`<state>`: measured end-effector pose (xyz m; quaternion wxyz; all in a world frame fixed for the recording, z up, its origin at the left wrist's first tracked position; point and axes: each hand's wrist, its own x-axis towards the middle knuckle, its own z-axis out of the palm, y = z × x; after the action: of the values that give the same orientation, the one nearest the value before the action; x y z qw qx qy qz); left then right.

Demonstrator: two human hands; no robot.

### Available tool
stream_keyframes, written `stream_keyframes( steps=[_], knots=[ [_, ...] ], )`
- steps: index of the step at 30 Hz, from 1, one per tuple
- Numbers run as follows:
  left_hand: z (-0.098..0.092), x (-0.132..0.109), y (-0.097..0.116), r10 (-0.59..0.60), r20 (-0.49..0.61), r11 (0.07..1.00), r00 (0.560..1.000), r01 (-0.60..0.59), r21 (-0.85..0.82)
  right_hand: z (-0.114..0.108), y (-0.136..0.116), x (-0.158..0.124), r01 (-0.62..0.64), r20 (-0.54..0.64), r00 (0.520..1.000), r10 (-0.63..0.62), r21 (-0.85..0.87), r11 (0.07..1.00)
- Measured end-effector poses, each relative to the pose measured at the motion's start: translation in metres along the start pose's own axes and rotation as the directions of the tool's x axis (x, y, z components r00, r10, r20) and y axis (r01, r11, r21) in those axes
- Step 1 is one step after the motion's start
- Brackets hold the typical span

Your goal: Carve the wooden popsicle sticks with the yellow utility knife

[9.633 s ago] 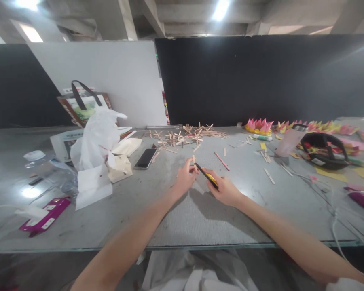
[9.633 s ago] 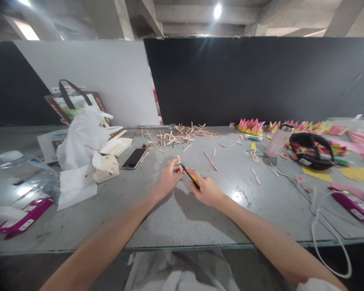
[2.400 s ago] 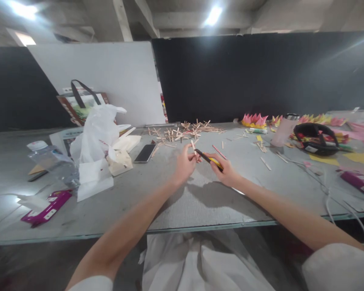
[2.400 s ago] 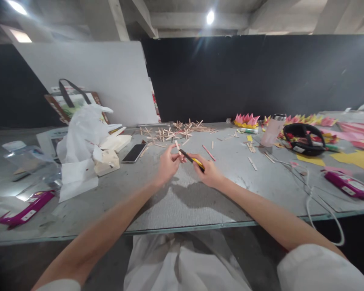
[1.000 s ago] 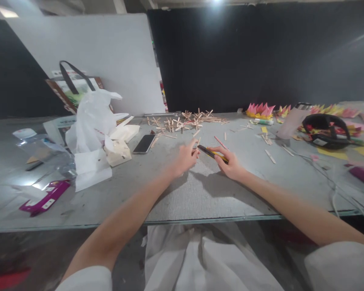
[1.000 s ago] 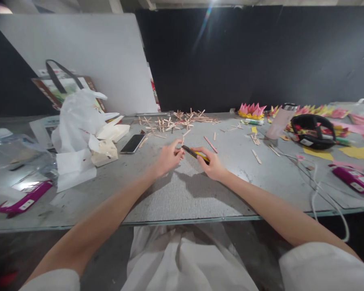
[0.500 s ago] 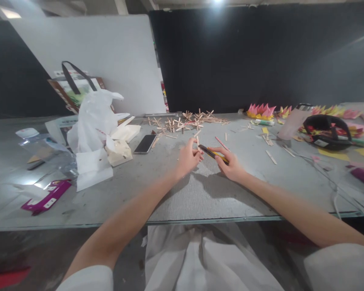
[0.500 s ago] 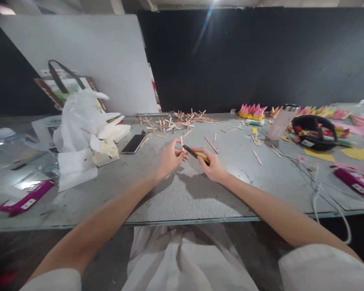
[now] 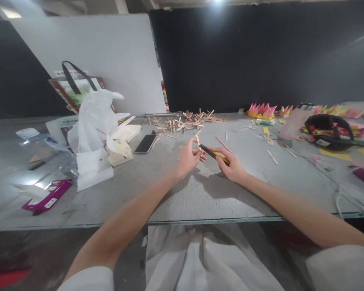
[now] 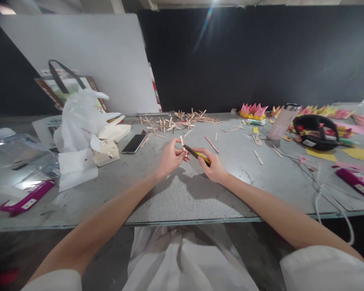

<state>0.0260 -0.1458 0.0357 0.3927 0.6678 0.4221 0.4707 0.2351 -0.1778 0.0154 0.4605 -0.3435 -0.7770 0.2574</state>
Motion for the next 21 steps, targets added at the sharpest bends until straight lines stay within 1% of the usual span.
stream_keyframes(
  steps=[2, 4, 6, 7, 9, 11, 13, 14, 16, 18, 20, 21],
  knots=[
    [-0.0007, -0.0005, 0.0012, 0.021, -0.002, 0.999, 1.0, -0.021, 0.039, 0.0013, 0.001, -0.0014, 0.004, -0.025, 1.0, -0.003, 0.003, 1.0],
    [-0.0038, -0.0008, 0.0028, 0.048, 0.013, 0.99, 0.999, -0.049, 0.135, 0.0019, 0.0025, -0.002, 0.023, -0.046, 0.999, -0.024, -0.016, 1.0],
    [-0.0071, -0.0008, 0.0039, 0.057, 0.039, 0.977, 0.998, -0.064, 0.202, 0.0013, 0.0043, -0.0017, 0.028, -0.039, 0.999, -0.029, -0.028, 0.999],
    [-0.008, -0.0007, 0.0039, 0.054, 0.049, 0.976, 0.997, -0.063, 0.209, 0.0007, 0.005, -0.0012, 0.02, -0.031, 0.999, -0.021, -0.023, 1.0],
    [-0.0077, -0.0002, 0.0031, 0.037, 0.048, 0.986, 0.998, -0.045, 0.162, -0.0005, 0.0056, 0.0001, -0.005, -0.011, 1.0, 0.005, -0.005, 1.0],
    [-0.005, 0.0002, 0.0017, 0.012, 0.03, 0.998, 0.999, -0.014, 0.066, -0.0009, 0.0046, 0.0012, -0.02, -0.003, 1.0, 0.02, 0.011, 1.0],
    [-0.0023, 0.0005, 0.0007, -0.008, 0.025, 1.0, 1.0, 0.009, -0.012, -0.0002, 0.0024, 0.0015, -0.018, -0.005, 1.0, 0.018, 0.016, 1.0],
    [-0.0016, 0.0005, 0.0007, -0.011, 0.022, 1.0, 1.0, 0.011, -0.024, 0.0004, 0.0014, 0.0013, -0.011, -0.01, 1.0, 0.011, 0.01, 1.0],
    [-0.0022, 0.0003, 0.0016, 0.001, 0.016, 1.0, 1.0, -0.002, 0.022, 0.0016, 0.0, 0.0006, 0.008, -0.024, 1.0, -0.009, -0.015, 1.0],
    [-0.0047, 0.0001, 0.0034, 0.025, 0.015, 0.991, 1.0, -0.027, 0.132, 0.0023, 0.0004, -0.0003, 0.021, -0.035, 0.999, -0.022, -0.031, 0.999],
    [-0.0072, -0.0001, 0.0049, 0.05, 0.027, 0.974, 0.998, -0.055, 0.222, 0.0025, 0.0021, -0.0008, 0.018, -0.031, 0.999, -0.019, -0.018, 1.0],
    [-0.0078, -0.0001, 0.0053, 0.058, 0.03, 0.97, 0.998, -0.064, 0.236, 0.0025, 0.0031, -0.0009, 0.016, -0.029, 0.999, -0.016, -0.006, 1.0]
  ],
)
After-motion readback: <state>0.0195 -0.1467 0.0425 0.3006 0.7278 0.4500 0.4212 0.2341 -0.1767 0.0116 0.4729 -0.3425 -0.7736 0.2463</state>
